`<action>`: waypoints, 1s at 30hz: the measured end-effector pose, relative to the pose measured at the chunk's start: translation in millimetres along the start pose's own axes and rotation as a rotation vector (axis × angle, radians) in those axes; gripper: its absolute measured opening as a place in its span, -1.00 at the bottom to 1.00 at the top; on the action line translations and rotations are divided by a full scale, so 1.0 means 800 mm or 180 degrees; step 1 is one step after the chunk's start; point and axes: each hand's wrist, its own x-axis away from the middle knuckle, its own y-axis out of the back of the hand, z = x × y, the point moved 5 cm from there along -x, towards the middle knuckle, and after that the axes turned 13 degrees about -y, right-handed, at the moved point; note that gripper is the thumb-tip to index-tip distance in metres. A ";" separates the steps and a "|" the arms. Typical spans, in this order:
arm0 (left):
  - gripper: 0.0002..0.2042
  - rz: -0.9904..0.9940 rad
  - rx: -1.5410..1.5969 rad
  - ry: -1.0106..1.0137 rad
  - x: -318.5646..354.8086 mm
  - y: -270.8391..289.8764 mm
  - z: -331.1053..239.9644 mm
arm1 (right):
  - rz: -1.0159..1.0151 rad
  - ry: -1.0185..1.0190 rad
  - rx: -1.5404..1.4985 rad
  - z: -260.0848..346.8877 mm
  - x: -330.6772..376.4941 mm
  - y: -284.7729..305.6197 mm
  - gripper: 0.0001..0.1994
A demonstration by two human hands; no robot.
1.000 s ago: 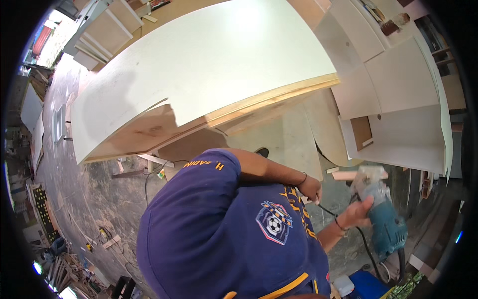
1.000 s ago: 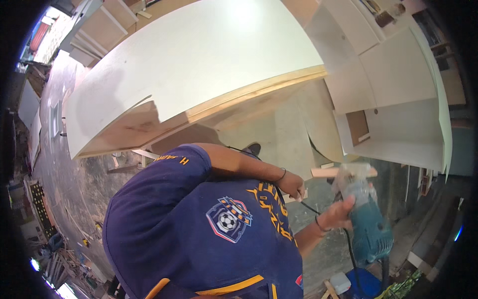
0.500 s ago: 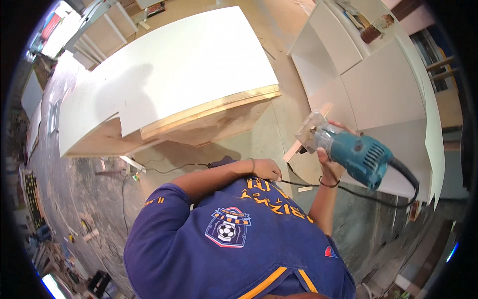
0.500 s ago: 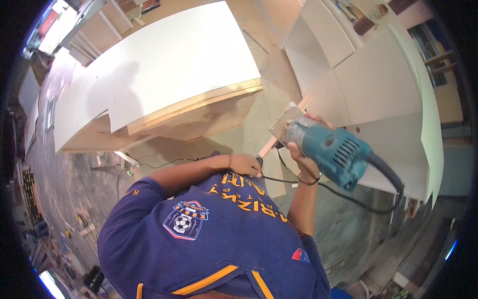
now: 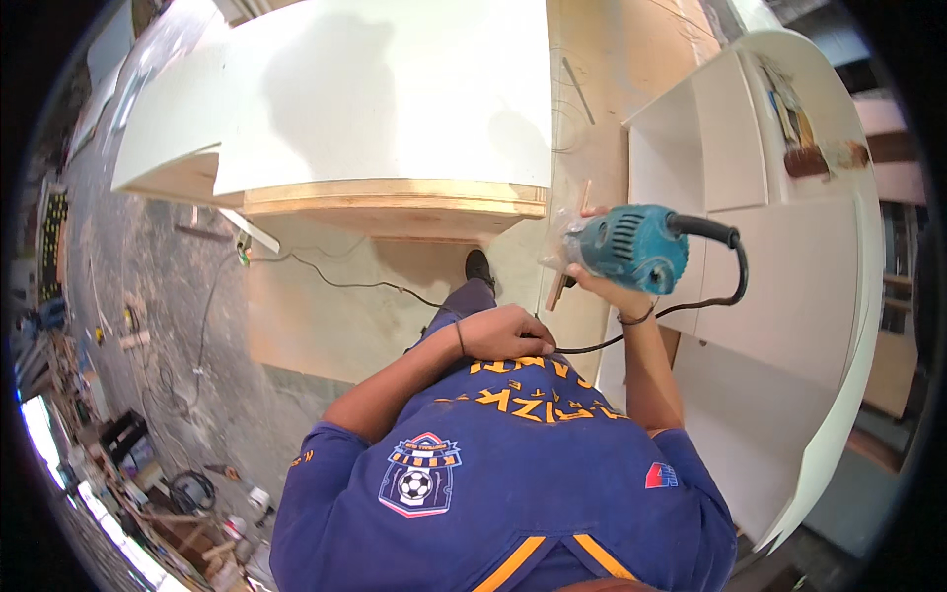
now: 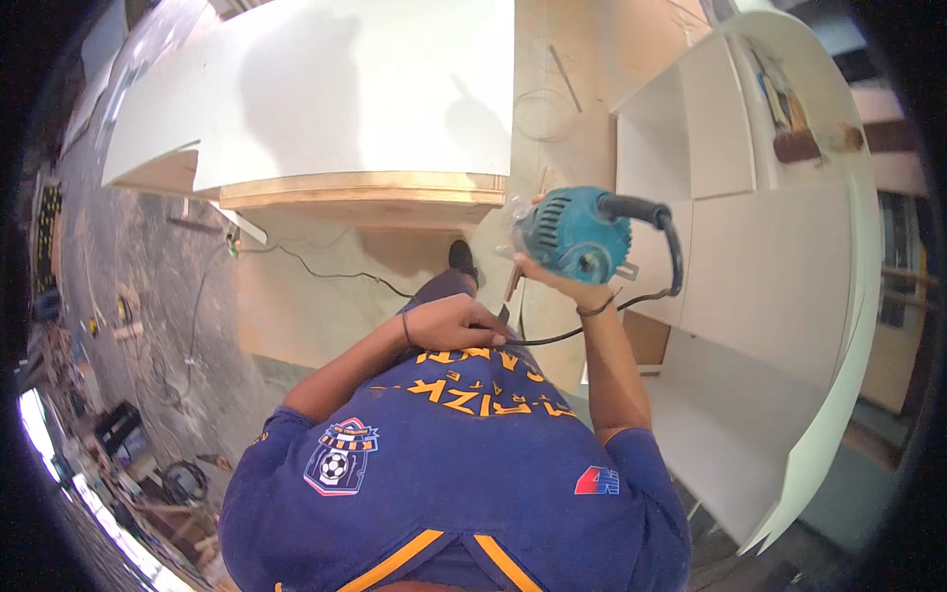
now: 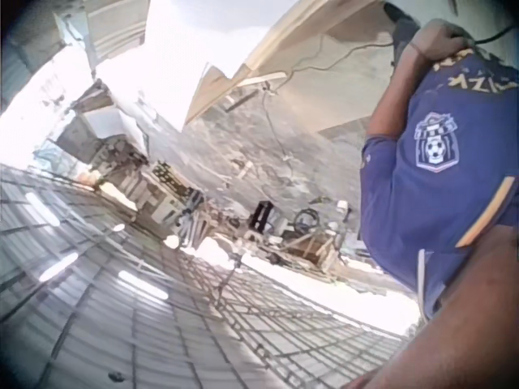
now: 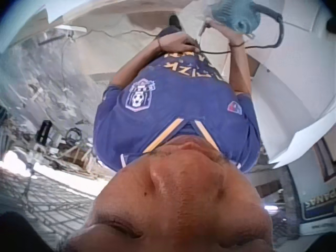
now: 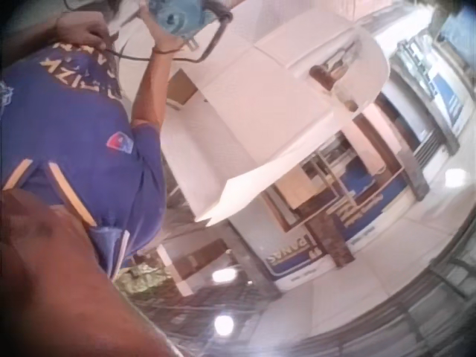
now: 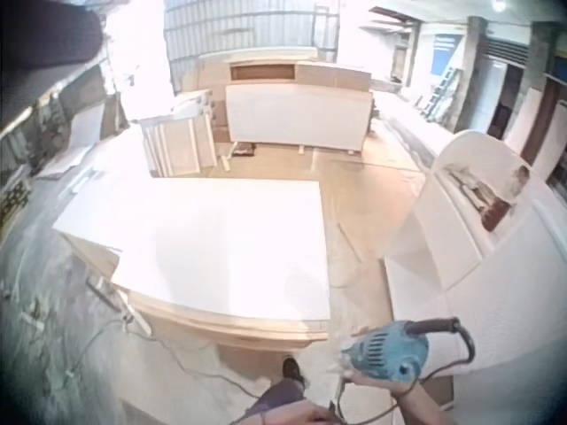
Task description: The person uses a hand router to trim and profile the edges of white-laminated wooden panels and a small wooden block.
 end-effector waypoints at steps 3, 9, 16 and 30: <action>-0.71 -0.0315 0.0100 0.0078 -0.010 0.011 0.007 | 0.0409 0.0280 0.0493 -0.022 -0.025 -0.004 -0.15; -0.74 -0.0896 0.0398 0.0214 -0.024 0.007 0.013 | 0.0599 0.0921 -0.0146 -0.044 -0.047 -0.016 -0.07; -0.75 -0.1540 0.0308 0.0355 -0.048 -0.020 0.019 | 0.0934 0.0442 0.0200 -0.046 -0.076 -0.024 -0.21; -0.71 -0.2558 0.0396 0.0122 -0.061 -0.030 0.016 | 0.1031 0.1223 0.0570 -0.028 -0.108 -0.025 -0.32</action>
